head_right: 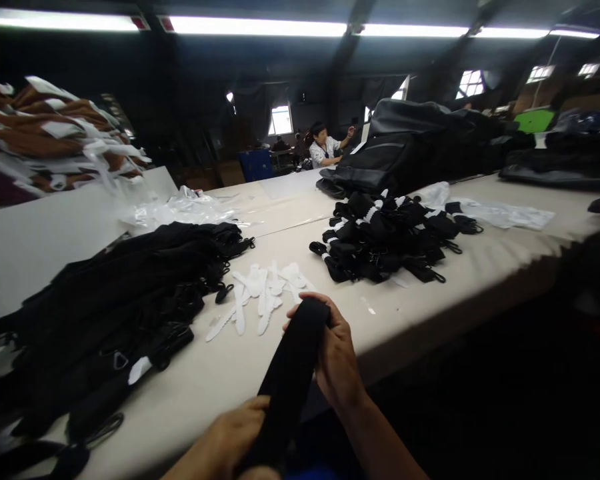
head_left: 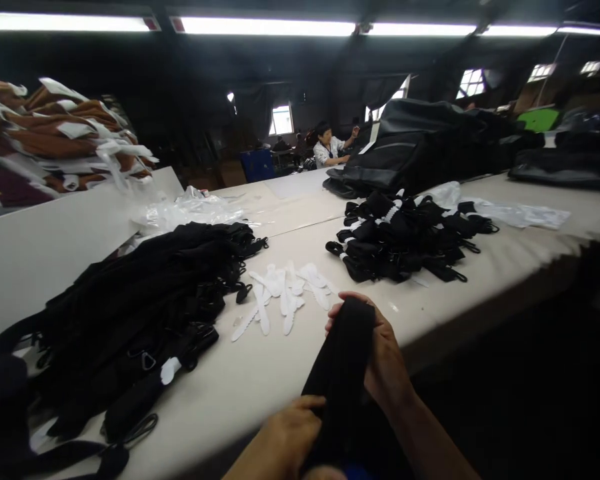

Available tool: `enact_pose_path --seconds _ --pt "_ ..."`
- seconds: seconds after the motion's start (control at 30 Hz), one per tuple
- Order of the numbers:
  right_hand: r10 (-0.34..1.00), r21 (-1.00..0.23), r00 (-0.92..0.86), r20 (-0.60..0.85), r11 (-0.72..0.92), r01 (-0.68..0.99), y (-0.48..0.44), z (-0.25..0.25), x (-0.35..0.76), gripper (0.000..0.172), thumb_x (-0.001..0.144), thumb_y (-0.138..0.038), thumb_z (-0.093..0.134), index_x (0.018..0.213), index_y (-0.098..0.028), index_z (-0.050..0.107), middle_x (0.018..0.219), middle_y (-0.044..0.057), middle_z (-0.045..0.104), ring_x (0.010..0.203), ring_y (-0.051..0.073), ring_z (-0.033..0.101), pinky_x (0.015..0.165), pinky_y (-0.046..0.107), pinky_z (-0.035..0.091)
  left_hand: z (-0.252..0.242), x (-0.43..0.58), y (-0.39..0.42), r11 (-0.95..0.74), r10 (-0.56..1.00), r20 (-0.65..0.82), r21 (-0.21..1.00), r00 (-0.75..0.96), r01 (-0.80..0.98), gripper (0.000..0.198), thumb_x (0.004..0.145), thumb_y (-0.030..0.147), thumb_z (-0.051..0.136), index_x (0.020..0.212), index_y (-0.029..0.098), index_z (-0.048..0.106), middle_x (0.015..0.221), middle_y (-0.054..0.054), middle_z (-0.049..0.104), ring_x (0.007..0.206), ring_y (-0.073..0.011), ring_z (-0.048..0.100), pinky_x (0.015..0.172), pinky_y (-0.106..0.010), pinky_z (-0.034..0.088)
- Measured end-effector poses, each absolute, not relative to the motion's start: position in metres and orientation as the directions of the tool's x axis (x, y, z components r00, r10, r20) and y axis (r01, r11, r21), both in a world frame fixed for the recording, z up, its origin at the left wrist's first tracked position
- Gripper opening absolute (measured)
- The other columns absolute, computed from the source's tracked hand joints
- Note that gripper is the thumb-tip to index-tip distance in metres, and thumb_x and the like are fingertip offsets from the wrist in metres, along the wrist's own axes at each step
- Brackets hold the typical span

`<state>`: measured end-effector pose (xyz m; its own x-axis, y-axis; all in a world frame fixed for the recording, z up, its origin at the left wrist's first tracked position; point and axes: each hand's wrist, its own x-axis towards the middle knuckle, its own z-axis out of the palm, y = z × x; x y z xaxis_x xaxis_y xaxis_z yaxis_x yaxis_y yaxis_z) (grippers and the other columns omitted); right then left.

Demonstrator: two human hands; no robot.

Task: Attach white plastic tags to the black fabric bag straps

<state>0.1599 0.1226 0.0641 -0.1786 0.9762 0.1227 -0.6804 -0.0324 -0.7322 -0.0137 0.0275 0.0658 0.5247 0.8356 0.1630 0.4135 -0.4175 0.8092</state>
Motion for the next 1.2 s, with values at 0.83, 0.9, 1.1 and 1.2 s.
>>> enact_pose_path --seconds 0.83,0.9,1.1,1.2 --pt "0.969 -0.779 -0.244 0.030 -0.131 -0.613 0.135 0.031 0.153 0.029 0.081 -0.033 0.069 0.109 -0.024 0.070 0.108 0.007 0.068 0.104 0.023 0.062 0.107 0.044 0.042 -0.013 0.031 0.032 -0.074 0.990 0.074 0.997 -0.123 0.006 0.049 0.081 0.058 0.063 0.113 0.022 0.066 0.094 -0.004 0.070 0.086 -0.0242 0.062 0.077 -0.030 0.044" --pt "0.941 -0.841 -0.185 0.283 0.151 -0.520 0.129 0.045 0.170 0.034 0.080 -0.027 0.070 0.113 -0.024 0.069 0.128 0.008 0.061 0.123 0.027 0.052 0.110 0.044 0.038 0.000 0.005 0.036 -0.031 0.979 0.034 0.999 -0.201 0.019 0.046 0.080 0.058 0.066 0.108 0.022 0.067 0.089 -0.002 0.068 0.082 -0.0212 0.059 0.072 -0.027 0.043" --pt "0.606 -0.668 -0.298 0.738 0.717 -0.198 0.128 0.093 0.189 0.024 0.088 -0.012 0.060 0.100 -0.029 0.072 0.102 0.005 0.069 0.102 0.021 0.063 0.090 0.035 0.052 0.050 -0.073 0.116 -0.116 0.943 0.123 0.992 -0.310 0.039 0.044 0.080 0.046 0.073 0.115 0.023 0.063 0.094 -0.002 0.068 0.085 -0.0193 0.059 0.074 -0.026 0.043" --pt "0.719 -0.716 -0.307 0.624 0.683 0.144 0.184 0.080 0.158 0.015 0.089 -0.022 0.061 0.099 -0.025 0.072 0.100 0.004 0.069 0.096 0.019 0.065 0.083 0.030 0.052 0.054 -0.089 0.172 -0.171 0.964 0.148 0.981 -0.219 -0.089 0.052 0.075 0.045 0.077 0.118 0.021 0.063 0.099 -0.005 0.070 0.087 -0.0204 0.061 0.074 -0.027 0.046"
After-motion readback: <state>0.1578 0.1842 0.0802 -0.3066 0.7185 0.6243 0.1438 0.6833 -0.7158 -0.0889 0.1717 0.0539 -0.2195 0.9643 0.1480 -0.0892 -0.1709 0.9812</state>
